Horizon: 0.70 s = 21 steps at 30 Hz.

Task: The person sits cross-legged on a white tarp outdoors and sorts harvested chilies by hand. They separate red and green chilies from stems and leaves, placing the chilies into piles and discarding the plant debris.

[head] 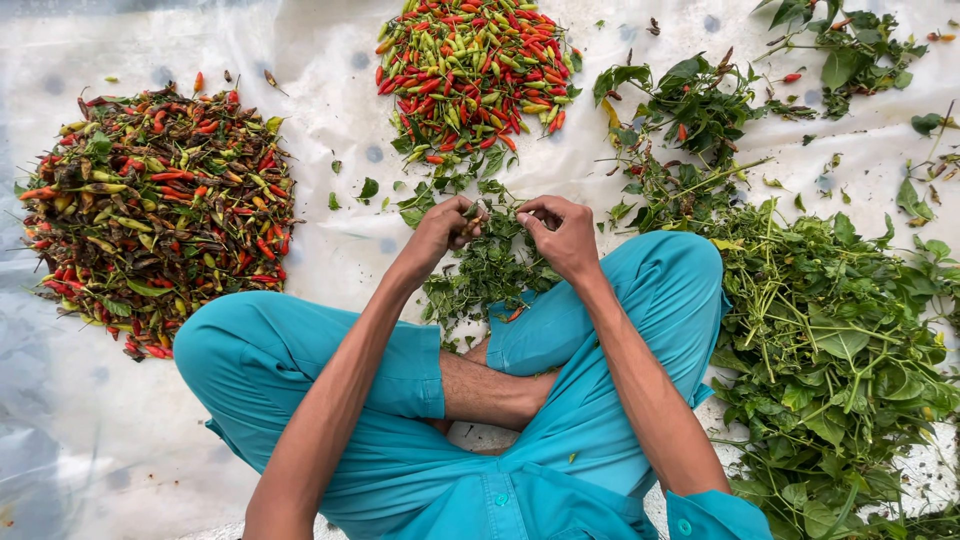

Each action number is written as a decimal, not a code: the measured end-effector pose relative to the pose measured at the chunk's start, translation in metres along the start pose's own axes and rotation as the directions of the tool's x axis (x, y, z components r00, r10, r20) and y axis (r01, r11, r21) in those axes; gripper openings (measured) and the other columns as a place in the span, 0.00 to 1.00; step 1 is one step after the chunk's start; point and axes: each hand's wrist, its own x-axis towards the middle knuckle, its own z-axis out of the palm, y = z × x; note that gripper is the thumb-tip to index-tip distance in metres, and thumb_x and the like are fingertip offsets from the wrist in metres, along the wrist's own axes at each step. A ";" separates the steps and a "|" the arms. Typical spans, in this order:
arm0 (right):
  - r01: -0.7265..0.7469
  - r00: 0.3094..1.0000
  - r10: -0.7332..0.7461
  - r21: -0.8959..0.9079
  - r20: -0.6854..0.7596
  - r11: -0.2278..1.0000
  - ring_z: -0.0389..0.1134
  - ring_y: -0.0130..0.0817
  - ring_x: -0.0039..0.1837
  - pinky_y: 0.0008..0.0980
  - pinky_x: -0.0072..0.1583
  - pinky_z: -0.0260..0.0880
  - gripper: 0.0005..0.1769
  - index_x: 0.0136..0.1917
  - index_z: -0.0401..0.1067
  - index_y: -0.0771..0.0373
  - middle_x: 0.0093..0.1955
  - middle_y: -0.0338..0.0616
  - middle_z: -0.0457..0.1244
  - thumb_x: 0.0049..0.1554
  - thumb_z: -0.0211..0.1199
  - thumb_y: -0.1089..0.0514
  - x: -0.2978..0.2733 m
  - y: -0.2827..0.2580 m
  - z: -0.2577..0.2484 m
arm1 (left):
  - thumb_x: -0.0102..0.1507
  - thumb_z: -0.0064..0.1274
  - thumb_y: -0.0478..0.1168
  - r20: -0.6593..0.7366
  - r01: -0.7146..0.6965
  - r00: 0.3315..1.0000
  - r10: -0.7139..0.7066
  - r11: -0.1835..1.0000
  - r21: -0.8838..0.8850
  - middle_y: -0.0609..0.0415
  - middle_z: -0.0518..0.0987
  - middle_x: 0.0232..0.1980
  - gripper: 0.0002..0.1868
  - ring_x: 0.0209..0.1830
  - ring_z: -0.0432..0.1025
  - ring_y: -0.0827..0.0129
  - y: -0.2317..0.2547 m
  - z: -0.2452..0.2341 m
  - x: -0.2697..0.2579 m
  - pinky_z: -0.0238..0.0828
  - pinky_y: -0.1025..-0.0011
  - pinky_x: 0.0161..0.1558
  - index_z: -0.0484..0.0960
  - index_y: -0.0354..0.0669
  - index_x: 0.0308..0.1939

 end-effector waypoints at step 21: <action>-0.093 0.991 0.085 0.080 0.105 0.992 0.60 0.24 0.33 0.25 0.43 0.62 0.07 0.49 0.88 0.51 0.26 0.37 0.68 0.61 0.72 0.62 -0.002 -0.021 0.001 | 0.73 0.44 0.35 0.007 -0.129 0.987 0.163 0.752 0.647 0.53 0.75 0.23 0.17 0.25 0.67 0.64 0.018 0.023 -0.011 0.65 0.64 0.35 0.87 0.50 0.35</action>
